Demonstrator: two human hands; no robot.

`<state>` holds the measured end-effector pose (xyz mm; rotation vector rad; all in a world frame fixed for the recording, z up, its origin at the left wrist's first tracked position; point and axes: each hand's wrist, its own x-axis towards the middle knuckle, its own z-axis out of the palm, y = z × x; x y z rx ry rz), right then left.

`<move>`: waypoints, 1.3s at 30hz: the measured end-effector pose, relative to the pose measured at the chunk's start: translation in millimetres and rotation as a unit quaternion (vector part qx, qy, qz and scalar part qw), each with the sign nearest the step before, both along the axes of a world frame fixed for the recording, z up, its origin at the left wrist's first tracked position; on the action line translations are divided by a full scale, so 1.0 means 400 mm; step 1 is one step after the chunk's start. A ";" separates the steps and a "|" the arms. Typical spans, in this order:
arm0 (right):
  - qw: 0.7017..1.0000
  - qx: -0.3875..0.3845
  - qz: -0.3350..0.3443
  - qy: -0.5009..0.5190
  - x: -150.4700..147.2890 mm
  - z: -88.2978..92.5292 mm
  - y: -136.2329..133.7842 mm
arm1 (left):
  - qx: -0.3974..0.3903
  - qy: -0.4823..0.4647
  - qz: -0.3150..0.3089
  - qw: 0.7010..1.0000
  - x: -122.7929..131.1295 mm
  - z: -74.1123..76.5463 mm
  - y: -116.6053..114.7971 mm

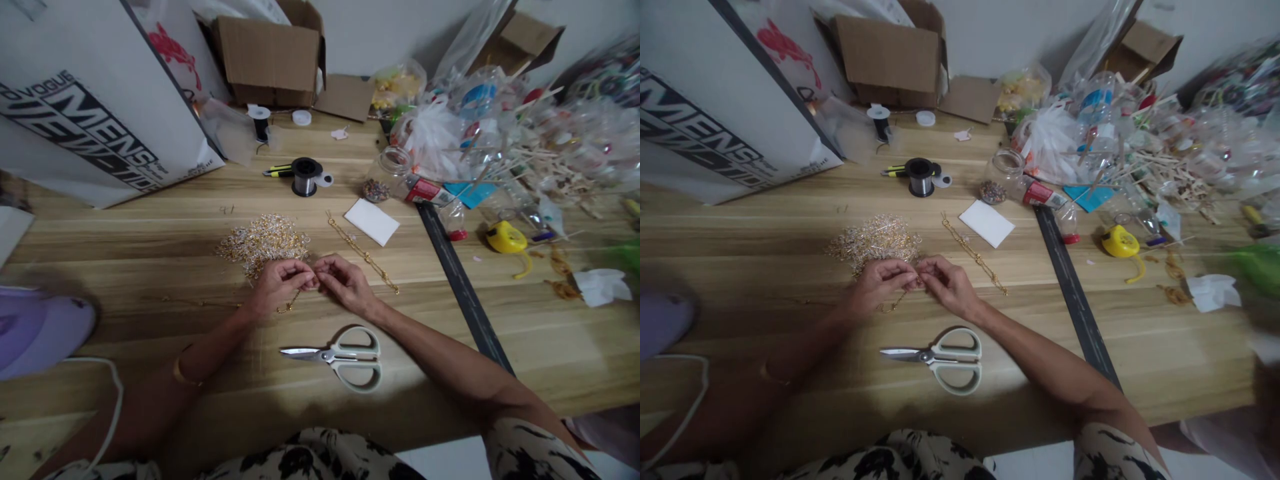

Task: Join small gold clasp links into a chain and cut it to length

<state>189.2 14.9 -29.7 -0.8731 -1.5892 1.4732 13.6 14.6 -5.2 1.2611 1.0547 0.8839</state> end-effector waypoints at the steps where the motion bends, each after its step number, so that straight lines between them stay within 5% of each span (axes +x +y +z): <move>1: 1.000 0.010 -0.002 -0.007 0.001 -0.001 0.000 | -0.001 0.002 0.000 1.000 0.000 0.000 0.000; 25: 0.989 0.113 -0.009 -0.099 0.008 0.010 0.003 | -0.006 0.018 -0.006 1.000 0.001 0.000 -0.002; 39: 0.956 0.267 -0.003 -0.120 0.012 0.045 0.002 | 0.003 0.029 -0.002 1.000 -0.007 0.013 -0.003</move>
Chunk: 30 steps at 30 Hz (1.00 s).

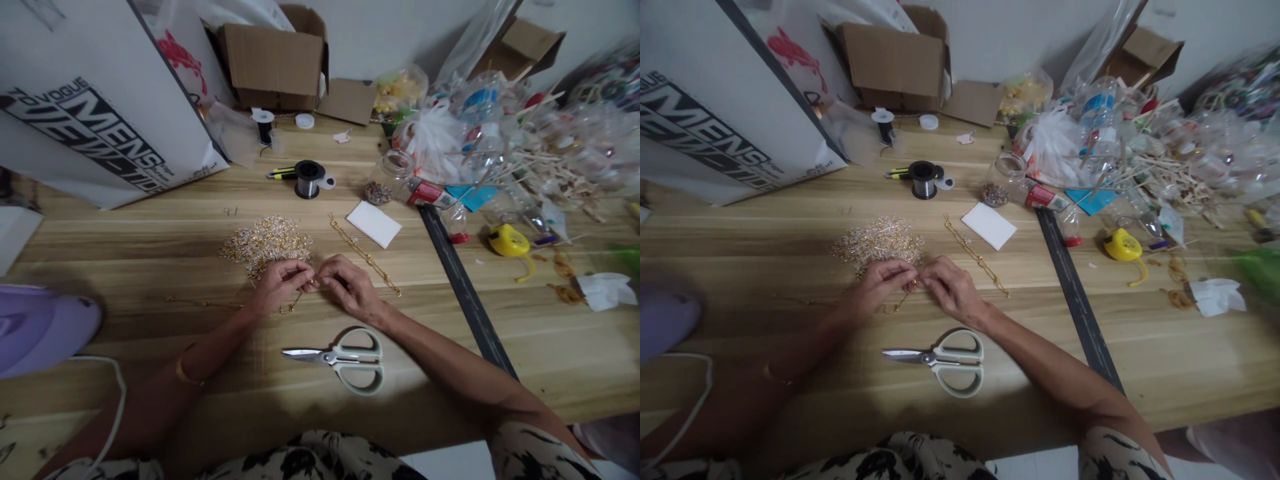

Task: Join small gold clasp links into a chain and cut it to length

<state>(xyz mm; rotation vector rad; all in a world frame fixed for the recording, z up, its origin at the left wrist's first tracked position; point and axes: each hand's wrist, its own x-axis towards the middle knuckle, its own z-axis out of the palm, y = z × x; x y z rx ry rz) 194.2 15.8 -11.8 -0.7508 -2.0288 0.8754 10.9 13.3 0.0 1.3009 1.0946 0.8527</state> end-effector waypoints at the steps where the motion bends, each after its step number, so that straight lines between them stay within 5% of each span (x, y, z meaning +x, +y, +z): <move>1: 1.000 0.003 -0.003 -0.003 0.000 0.001 0.000 | 0.000 0.000 -0.001 1.000 0.000 0.001 0.000; 10: 0.997 0.049 -0.039 -0.048 0.008 -0.002 -0.005 | 0.014 0.024 -0.010 1.000 -0.007 -0.012 0.004; 20: 0.998 0.025 0.046 -0.033 0.003 -0.001 -0.001 | 0.063 0.086 -0.067 0.992 -0.011 -0.035 0.001; 30: 0.999 0.027 0.011 -0.038 0.003 -0.012 -0.001 | 0.046 0.078 -0.051 0.995 -0.005 -0.017 -0.002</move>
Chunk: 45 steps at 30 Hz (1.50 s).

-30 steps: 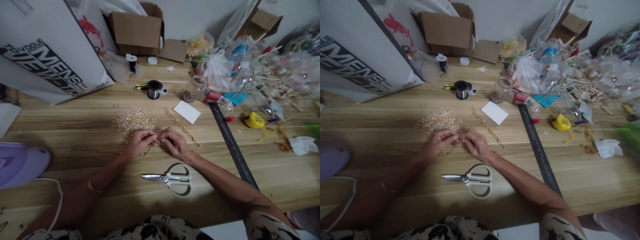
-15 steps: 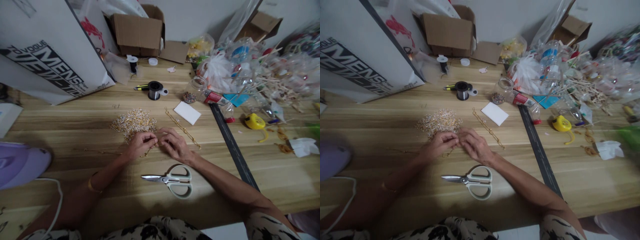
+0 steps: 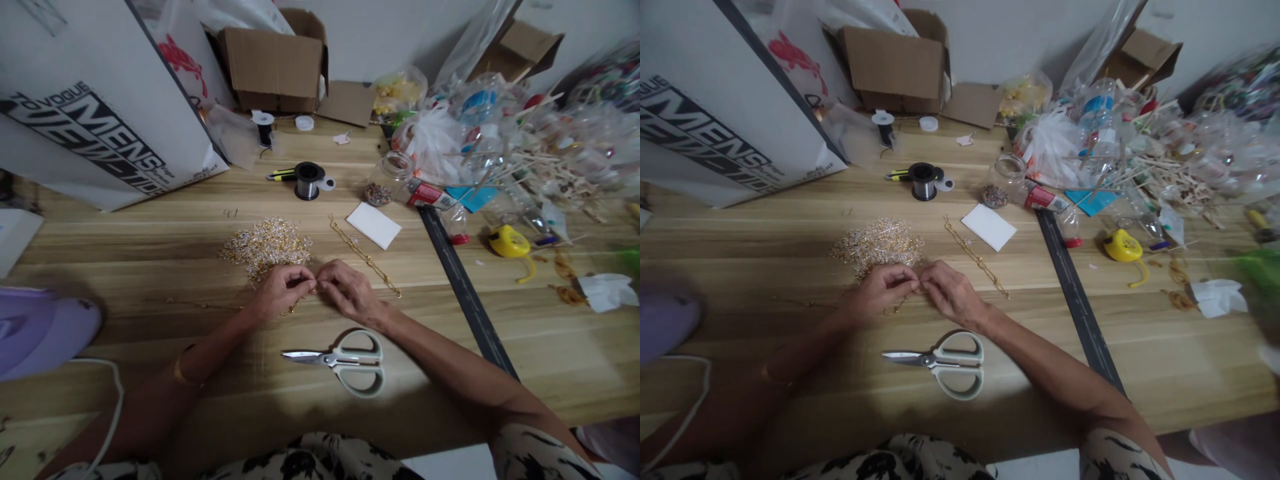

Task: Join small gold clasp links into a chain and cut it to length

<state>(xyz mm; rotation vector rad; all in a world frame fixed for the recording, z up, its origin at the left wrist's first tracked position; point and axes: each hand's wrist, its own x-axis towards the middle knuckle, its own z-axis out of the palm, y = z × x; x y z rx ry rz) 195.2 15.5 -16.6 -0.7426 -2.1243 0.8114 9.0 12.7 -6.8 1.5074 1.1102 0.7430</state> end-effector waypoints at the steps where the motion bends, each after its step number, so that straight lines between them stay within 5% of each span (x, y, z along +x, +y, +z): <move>1: 1.000 -0.001 -0.003 -0.002 0.000 0.000 0.000 | -0.001 -0.001 0.001 1.000 0.001 0.002 0.000; 24: 0.998 -0.030 -0.020 -0.041 0.000 -0.001 -0.004 | 0.152 0.120 -0.003 0.981 -0.003 -0.020 -0.013; 45: 0.990 -0.113 -0.072 0.038 -0.017 -0.013 -0.008 | 0.048 0.050 0.042 0.997 0.005 -0.002 -0.004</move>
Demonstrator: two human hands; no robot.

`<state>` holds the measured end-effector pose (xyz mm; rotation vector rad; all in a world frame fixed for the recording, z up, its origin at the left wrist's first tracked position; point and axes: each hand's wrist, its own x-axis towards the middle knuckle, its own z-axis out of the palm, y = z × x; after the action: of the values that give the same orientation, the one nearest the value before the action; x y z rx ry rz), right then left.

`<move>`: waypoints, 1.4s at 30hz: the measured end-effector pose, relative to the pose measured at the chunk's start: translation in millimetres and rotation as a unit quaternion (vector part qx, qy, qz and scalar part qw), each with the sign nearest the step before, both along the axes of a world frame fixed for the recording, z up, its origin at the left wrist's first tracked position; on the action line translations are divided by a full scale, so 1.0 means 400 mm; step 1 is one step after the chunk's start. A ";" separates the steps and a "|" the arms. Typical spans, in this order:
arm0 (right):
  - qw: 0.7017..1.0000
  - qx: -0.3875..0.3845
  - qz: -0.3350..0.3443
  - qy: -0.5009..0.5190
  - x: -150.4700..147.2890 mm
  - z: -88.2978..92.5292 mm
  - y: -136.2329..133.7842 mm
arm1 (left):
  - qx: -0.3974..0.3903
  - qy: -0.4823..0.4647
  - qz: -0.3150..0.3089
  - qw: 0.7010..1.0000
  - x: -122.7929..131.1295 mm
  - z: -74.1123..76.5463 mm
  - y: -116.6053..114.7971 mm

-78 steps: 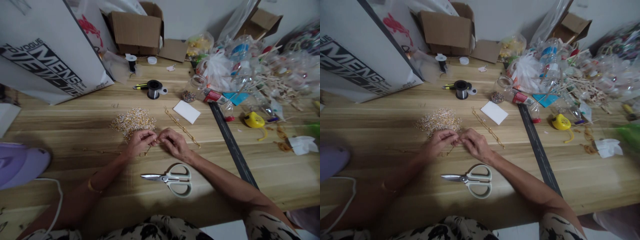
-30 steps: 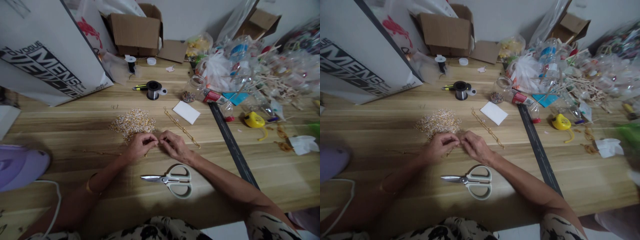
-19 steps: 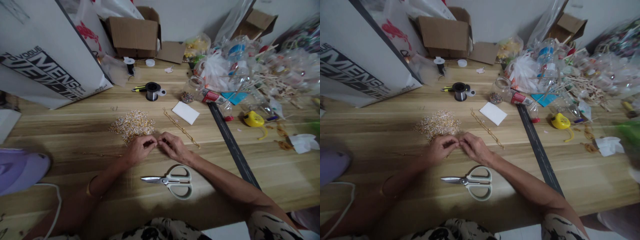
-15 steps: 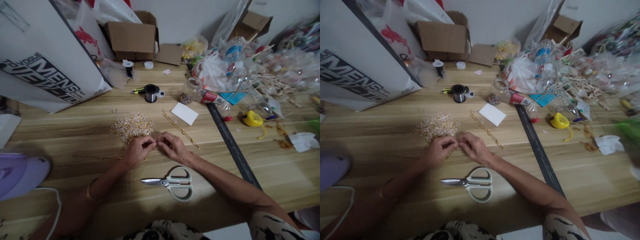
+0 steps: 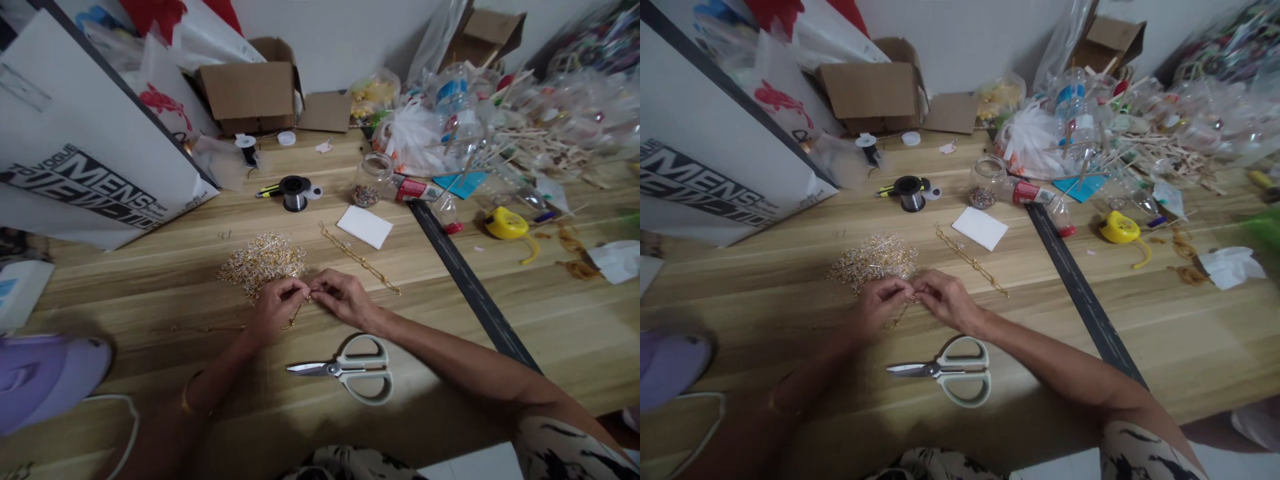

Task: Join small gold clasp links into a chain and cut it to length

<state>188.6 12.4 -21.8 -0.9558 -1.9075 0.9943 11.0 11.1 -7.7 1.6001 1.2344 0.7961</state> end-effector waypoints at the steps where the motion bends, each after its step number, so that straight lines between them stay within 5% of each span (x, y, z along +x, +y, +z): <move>1: 1.000 -0.005 -0.002 0.003 0.000 0.000 0.000 | -0.003 -0.003 0.000 1.000 0.000 0.000 0.000; 15: 1.000 0.006 -0.010 -0.014 0.000 0.003 -0.004 | -0.024 -0.031 0.021 0.999 0.007 0.011 -0.004; 33: 0.998 0.050 -0.010 -0.047 0.002 0.017 -0.003 | 0.067 0.065 0.019 0.995 0.003 -0.028 -0.017; 42: 0.998 -0.015 -0.021 -0.052 0.002 0.018 0.000 | 0.037 0.050 0.002 0.998 0.000 -0.020 -0.010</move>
<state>189.5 12.4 -14.6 -1.0782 -1.9541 0.9674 10.8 7.1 -15.6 1.7155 1.2935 0.7799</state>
